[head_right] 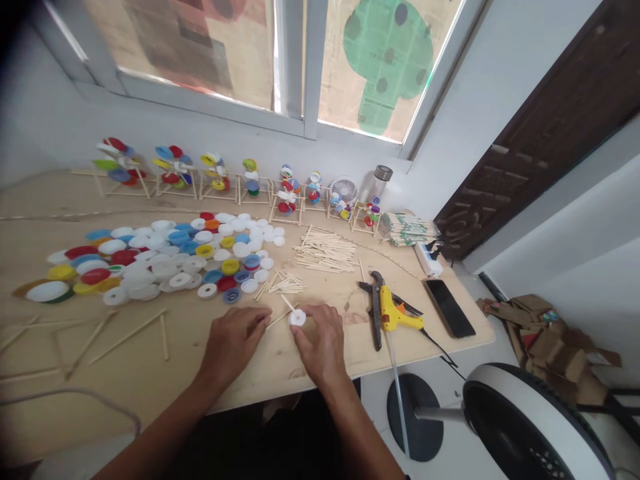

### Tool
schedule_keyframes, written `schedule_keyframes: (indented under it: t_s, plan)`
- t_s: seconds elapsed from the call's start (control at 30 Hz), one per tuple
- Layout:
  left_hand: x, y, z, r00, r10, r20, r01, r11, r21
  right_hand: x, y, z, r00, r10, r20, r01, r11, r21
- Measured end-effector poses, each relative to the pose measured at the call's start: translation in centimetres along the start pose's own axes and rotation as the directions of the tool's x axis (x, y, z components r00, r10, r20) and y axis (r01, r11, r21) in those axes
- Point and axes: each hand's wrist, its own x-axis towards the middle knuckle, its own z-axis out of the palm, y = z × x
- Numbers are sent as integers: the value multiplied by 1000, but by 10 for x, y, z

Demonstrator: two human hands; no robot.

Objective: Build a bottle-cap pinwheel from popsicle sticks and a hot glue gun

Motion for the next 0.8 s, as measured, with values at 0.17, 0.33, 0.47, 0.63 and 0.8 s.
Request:
schedule_keyframes:
  t_s: [0.17,0.33,0.47,0.63,0.8]
  plan:
    - [-6,0,-5,999,33,28,-35,998,53,-2,0,3,999,42,-30,-42,999,-8]
    - [8,10,-4,996,83,32,-86,993,78,-6,-3,-13,990,65,-126,-63,998,21]
    - [42,20,-7,992,127,5,-127,989,79,-15,-3,-29,972,93,-215,-84,995,52]
    - [110,49,6,972,233,0,-233,972,31,-27,-7,-37,965,121,-235,-100,990,100]
    - [137,61,23,972,232,-36,-234,971,-54,-35,-7,-33,965,146,-220,-121,985,120]
